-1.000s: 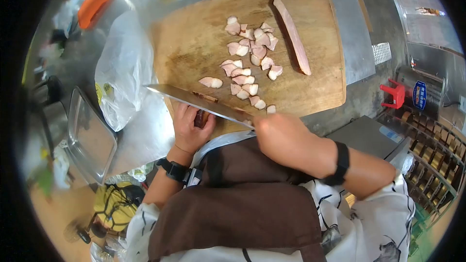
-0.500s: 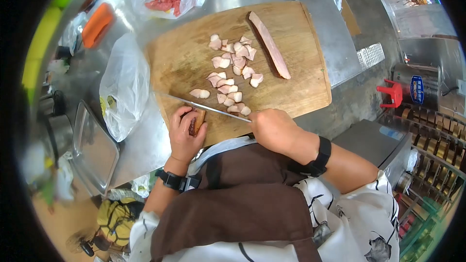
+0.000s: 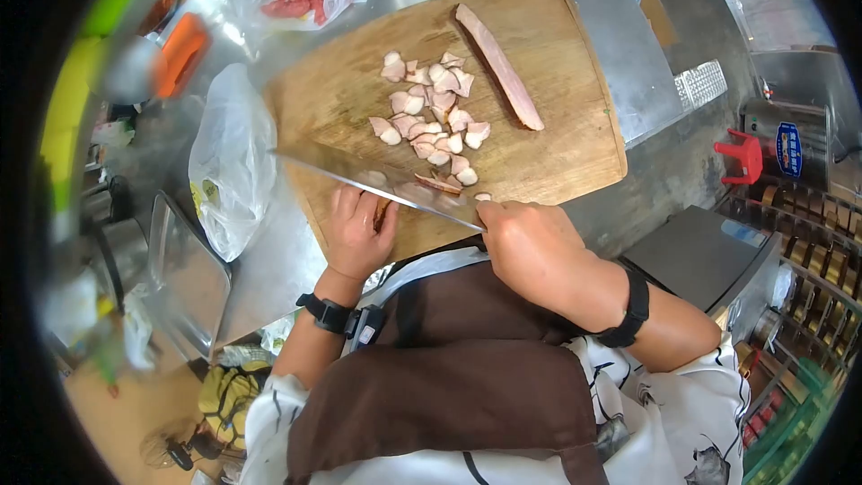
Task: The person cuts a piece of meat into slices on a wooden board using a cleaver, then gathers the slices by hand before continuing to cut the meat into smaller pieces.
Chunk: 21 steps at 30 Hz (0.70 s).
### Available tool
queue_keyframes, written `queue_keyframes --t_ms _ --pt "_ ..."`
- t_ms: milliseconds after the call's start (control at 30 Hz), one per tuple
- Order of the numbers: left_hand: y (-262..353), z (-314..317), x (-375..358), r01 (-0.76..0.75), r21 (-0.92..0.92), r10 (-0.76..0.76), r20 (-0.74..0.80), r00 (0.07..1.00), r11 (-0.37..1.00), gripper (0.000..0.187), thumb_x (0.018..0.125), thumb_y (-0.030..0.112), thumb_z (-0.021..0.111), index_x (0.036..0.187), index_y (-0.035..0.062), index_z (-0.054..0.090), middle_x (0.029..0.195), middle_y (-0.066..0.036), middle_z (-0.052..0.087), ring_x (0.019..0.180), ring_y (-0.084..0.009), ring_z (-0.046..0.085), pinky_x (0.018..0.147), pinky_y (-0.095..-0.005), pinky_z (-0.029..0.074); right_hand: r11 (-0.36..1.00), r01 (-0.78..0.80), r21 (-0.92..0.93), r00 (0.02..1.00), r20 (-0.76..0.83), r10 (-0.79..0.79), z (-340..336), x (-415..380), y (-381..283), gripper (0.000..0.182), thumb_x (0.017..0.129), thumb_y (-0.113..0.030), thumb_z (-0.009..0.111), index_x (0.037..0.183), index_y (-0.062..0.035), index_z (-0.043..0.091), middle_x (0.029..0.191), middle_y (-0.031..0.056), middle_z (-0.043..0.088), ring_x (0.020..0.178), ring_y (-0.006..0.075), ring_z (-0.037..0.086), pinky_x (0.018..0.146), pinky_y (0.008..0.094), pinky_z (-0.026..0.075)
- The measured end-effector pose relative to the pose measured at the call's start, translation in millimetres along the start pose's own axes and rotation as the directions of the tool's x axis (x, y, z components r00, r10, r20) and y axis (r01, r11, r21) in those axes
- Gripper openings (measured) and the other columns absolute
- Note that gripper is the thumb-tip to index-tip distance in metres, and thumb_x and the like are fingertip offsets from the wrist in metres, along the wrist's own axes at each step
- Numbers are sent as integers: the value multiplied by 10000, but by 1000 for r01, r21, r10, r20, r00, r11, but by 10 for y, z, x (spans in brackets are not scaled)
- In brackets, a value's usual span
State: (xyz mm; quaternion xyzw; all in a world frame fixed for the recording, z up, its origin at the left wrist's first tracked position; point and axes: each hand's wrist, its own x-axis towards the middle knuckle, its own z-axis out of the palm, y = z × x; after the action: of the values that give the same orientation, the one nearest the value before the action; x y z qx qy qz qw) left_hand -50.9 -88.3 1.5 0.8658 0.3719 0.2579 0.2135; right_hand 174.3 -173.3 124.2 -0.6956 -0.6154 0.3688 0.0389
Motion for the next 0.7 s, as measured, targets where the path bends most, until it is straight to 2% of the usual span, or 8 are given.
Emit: queue_keyframes --t_ms 100,133,300,400,600,700 --pt "6 -6 -9 64 -28 -62 42 997 998 207 748 47 722 943 48 652 993 -119 596 957 -351 572 824 -417 490 998 15 -53 999 40 -13 7 -26 5 162 851 -63 595 1005 -21 617 794 189 653 766 400 644 682 476 519" --pt "-34 23 -27 32 -32 -31 25 999 999 192 737 52 727 909 47 641 955 -128 581 908 -358 556 810 -442 482 998 22 -66 999 42 -19 3 -25 11 157 844 -61 597 997 -26 614 789 182 652 759 394 646 677 474 520" --pt "-88 42 -38 20 -62 -20 6 1000 998 244 703 70 749 926 46 652 938 -137 584 923 -376 554 833 -469 471 995 64 -77 997 38 -61 -12 -13 0 142 818 -52 605 960 -43 606 768 155 646 722 366 650 645 461 523" --pt "-127 49 -31 28 -96 -27 9 1000 995 264 702 71 747 950 50 661 957 -137 595 929 -373 561 845 -467 470 996 53 -66 994 95 -47 -62 18 -35 87 816 -51 559 883 2 578 759 186 653 707 368 667 646 451 540" --pt "-185 46 -11 29 -129 -26 21 999 991 308 690 71 746 986 49 665 995 -138 614 940 -366 574 849 -454 474 993 88 -75 988 135 -77 -48 146 -8 102 801 -33 551 884 9 594 784 199 666 710 376 671 652 458 545" --pt "-186 52 -8 44 -134 -42 21 999 990 329 680 74 751 996 46 664 998 -139 614 947 -367 576 852 -449 477 992 127 -25 987 103 -124 31 341 -96 107 791 -24 546 868 18 608 784 213 668 720 382 674 661 460 547"
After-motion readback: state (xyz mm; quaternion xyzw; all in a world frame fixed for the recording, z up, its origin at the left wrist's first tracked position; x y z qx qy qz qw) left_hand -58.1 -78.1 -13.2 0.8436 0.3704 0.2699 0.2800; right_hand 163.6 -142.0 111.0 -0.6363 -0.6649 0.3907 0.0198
